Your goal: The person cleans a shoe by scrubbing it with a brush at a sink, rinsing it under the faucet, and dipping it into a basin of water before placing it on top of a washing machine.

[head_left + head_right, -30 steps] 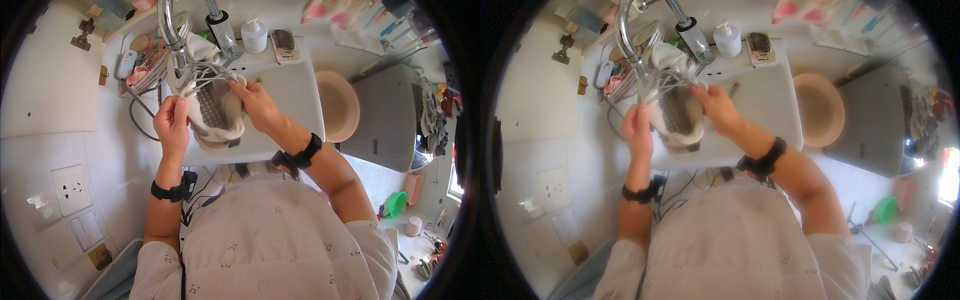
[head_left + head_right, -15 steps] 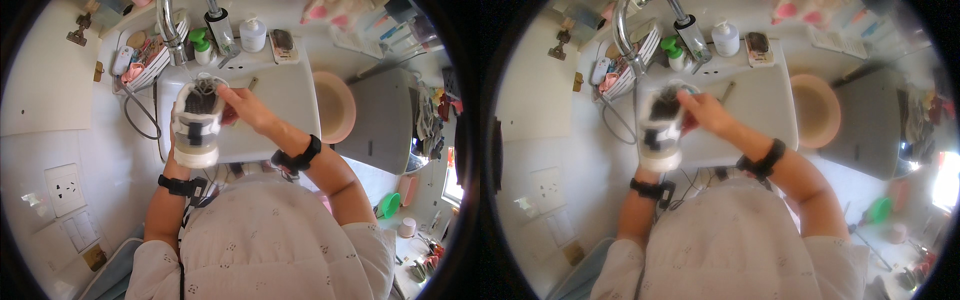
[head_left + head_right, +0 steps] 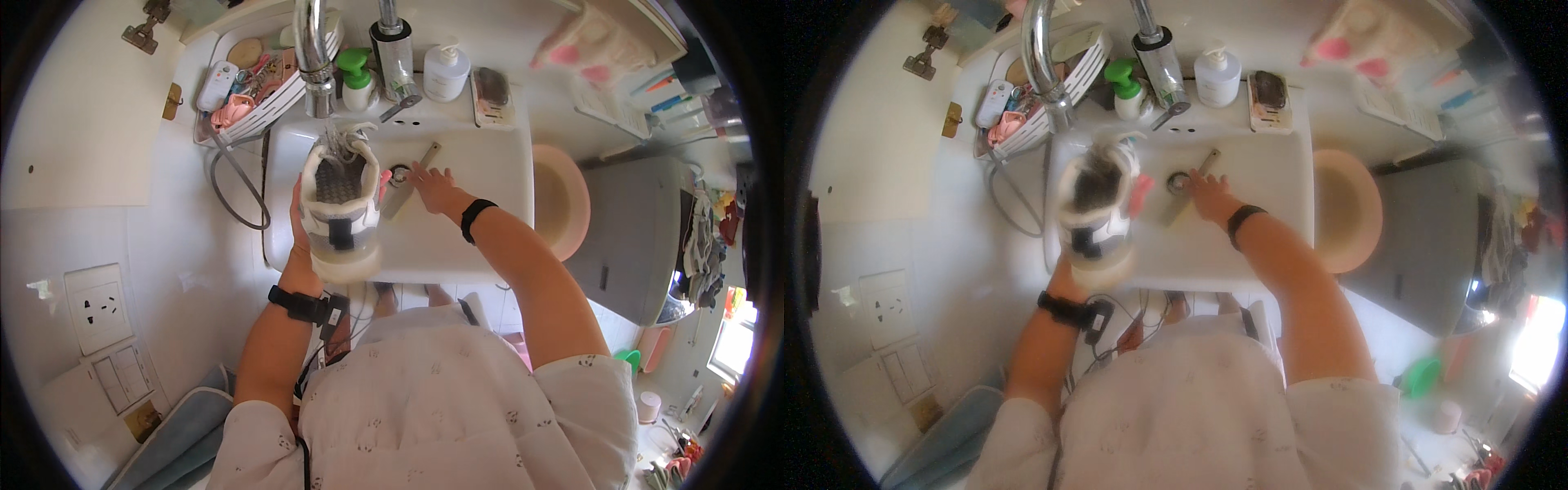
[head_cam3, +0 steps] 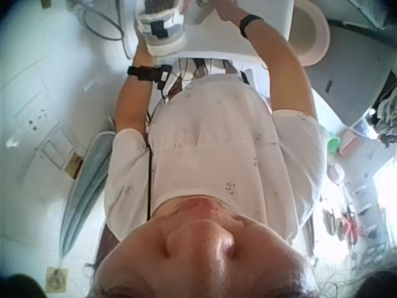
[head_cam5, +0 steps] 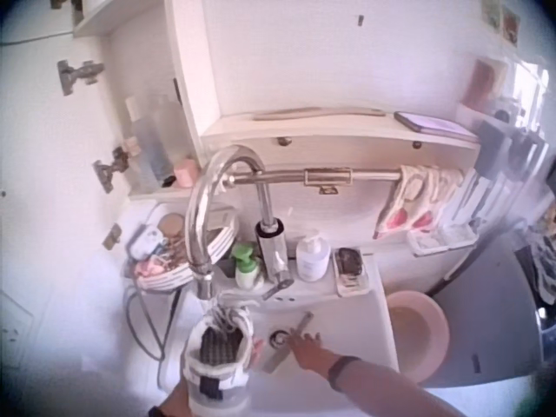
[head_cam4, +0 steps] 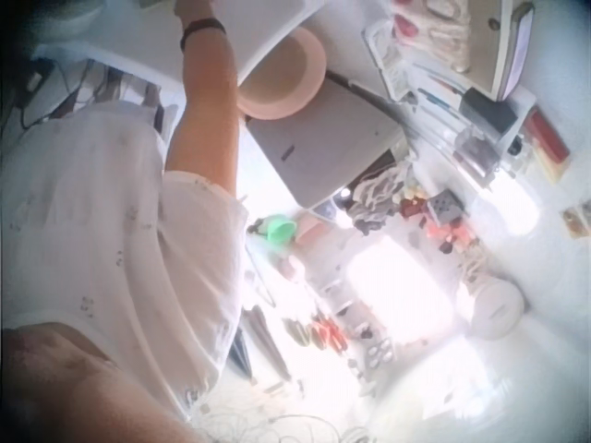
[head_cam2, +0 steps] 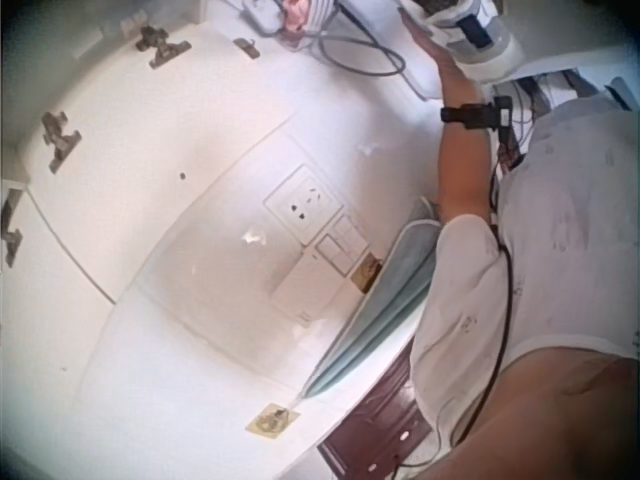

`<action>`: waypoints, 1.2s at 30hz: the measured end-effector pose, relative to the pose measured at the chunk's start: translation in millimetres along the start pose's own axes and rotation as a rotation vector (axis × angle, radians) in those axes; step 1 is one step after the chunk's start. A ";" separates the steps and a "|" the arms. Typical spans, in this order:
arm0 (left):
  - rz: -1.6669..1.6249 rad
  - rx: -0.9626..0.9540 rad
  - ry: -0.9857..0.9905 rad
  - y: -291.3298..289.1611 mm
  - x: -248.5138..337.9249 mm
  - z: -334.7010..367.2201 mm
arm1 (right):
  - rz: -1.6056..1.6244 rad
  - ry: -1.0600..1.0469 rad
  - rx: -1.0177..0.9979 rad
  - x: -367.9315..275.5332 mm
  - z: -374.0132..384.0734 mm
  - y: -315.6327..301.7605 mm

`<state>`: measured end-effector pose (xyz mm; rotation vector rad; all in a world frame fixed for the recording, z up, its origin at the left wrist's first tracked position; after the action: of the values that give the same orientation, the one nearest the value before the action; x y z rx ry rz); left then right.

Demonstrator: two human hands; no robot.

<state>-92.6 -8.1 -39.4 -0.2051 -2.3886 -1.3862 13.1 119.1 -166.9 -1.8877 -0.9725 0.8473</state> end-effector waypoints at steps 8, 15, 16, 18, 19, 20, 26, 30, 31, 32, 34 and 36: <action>-0.101 -0.089 -0.060 10.0 -1.5 -5.5 | -0.575 -0.236 -0.214 4.9 -10.2 13.7; -0.114 -0.035 0.114 12.3 22.4 -11.9 | -0.185 -0.030 -0.051 19.6 -85.6 -81.6; -0.161 -0.017 0.120 11.4 21.9 -11.2 | -0.142 -0.015 -0.018 19.1 -101.2 -103.3; -0.092 0.064 0.168 11.2 21.2 -8.6 | 0.007 -0.016 0.116 23.6 -131.3 -138.6; -0.061 0.102 0.187 16.3 21.5 -10.8 | 0.113 -0.028 0.216 27.1 -145.4 -155.8; -0.027 0.137 0.204 20.5 21.5 -12.2 | 0.105 -0.018 0.221 26.1 -157.6 -174.0; -0.097 0.030 0.207 9.4 17.2 3.0 | 0.524 -0.196 0.468 -6.3 -200.7 -256.1; 0.020 -0.135 0.179 25.8 12.9 5.4 | 0.241 -0.166 0.226 -47.7 -185.1 -236.2; 0.023 -0.140 0.169 29.4 10.2 4.5 | 0.186 -0.148 0.169 -58.4 -176.4 -226.9; 0.047 -0.147 0.137 29.8 7.6 0.9 | 0.211 -0.114 0.151 -68.6 -163.9 -221.9; 0.074 -0.170 0.082 44.3 -5.3 -3.6 | 0.288 0.002 0.175 -74.4 -138.6 -209.1; 0.211 -0.069 0.160 52.1 -10.0 -9.8 | 0.339 0.070 0.212 -64.2 -105.8 -190.6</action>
<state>-65.1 10.4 3.2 -0.3403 -2.1242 -1.3344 12.8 93.4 58.9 -1.9083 -0.5031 1.0293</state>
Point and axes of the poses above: each hand's wrist, its own z-axis towards the middle knuckle, its own y-axis out of the palm, x = y × z, the point moved 8 cm from there along z, towards the middle knuckle, and after that the axes turned 5 degrees about z, right-handed, at the moved point
